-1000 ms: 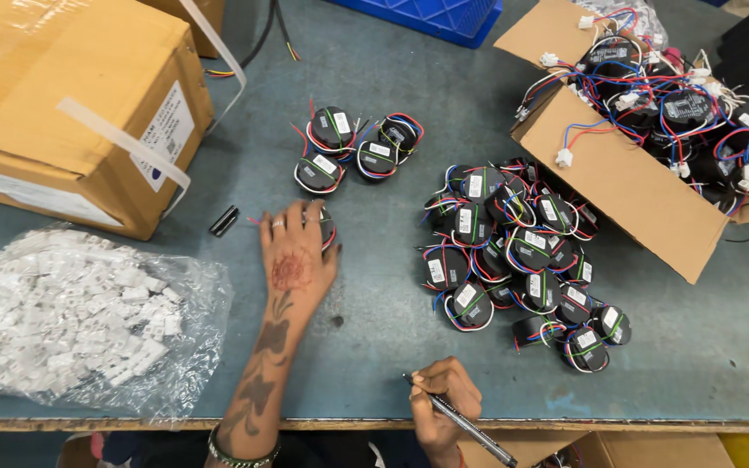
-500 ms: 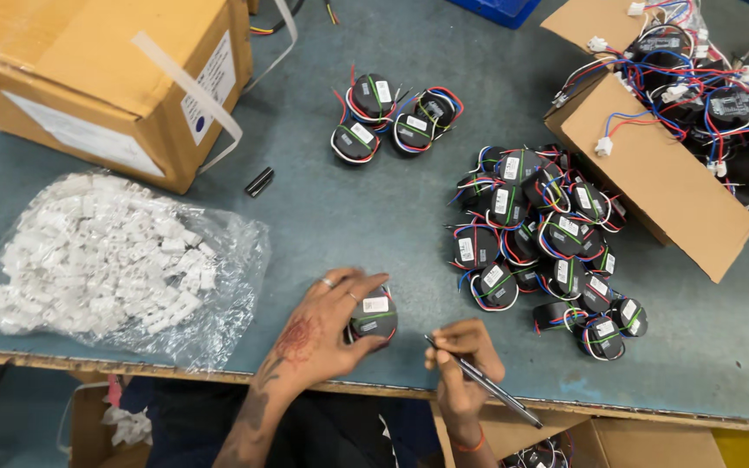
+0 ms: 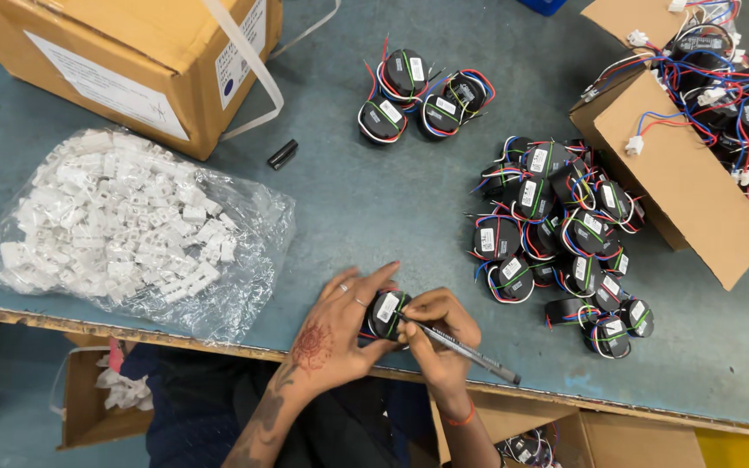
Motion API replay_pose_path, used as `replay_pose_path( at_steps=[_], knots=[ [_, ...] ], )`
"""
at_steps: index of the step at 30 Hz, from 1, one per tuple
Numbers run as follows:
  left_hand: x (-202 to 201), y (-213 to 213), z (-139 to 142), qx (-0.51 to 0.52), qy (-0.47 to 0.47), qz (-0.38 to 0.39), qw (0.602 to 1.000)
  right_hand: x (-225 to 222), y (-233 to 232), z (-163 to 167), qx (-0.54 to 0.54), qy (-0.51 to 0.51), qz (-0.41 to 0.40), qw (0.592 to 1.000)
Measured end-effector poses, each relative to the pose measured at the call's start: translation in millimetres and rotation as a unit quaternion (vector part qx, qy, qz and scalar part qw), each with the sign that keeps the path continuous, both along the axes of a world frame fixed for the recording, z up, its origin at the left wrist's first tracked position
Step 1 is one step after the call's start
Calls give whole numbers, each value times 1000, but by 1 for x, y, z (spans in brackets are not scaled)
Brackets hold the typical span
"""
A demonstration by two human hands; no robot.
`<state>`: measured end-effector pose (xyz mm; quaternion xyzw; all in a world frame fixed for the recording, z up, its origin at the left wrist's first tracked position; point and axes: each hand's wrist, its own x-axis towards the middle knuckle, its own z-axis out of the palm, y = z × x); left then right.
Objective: The person marks small black cylindrical components with a marker and then attaches white plastic connectors to their wires. The person handles each component one at a time, placing marked units aside and continuing the process with the next item.
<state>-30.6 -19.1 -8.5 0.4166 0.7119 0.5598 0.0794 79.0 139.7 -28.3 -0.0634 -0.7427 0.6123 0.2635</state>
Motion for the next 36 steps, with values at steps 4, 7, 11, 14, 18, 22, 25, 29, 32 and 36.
replay_pose_path(
  at_steps=[4,7,11,14,18,22,25,29,32,36],
  knots=[
    [9,0,-11,-23,-39,47,998,-8,2,0,106,17,11,994],
    [9,-4,-15,-13,-25,56,998,-12,0,-1,103,20,0,995],
    [5,-4,-16,-20,-24,45,999,-17,1,-4,156,29,8,987],
    [3,-4,-18,-42,-33,37,998,-22,1,-7,166,24,6,986],
    [1,-5,-18,-69,-57,22,996,-24,0,-9,180,29,9,983],
    [0,-7,-19,-77,-71,12,994,-24,-2,-9,190,30,14,981],
    [1,-7,-21,-74,-72,12,995,-24,-3,-9,200,29,13,979],
    [1,-6,-22,-76,-71,13,995,-24,-5,-9,200,28,9,979],
    [2,-6,-22,-78,-70,14,994,-24,-4,-8,204,32,8,978],
    [1,-6,-21,-79,-74,15,994,-24,-4,-9,196,38,-3,980]
  ],
)
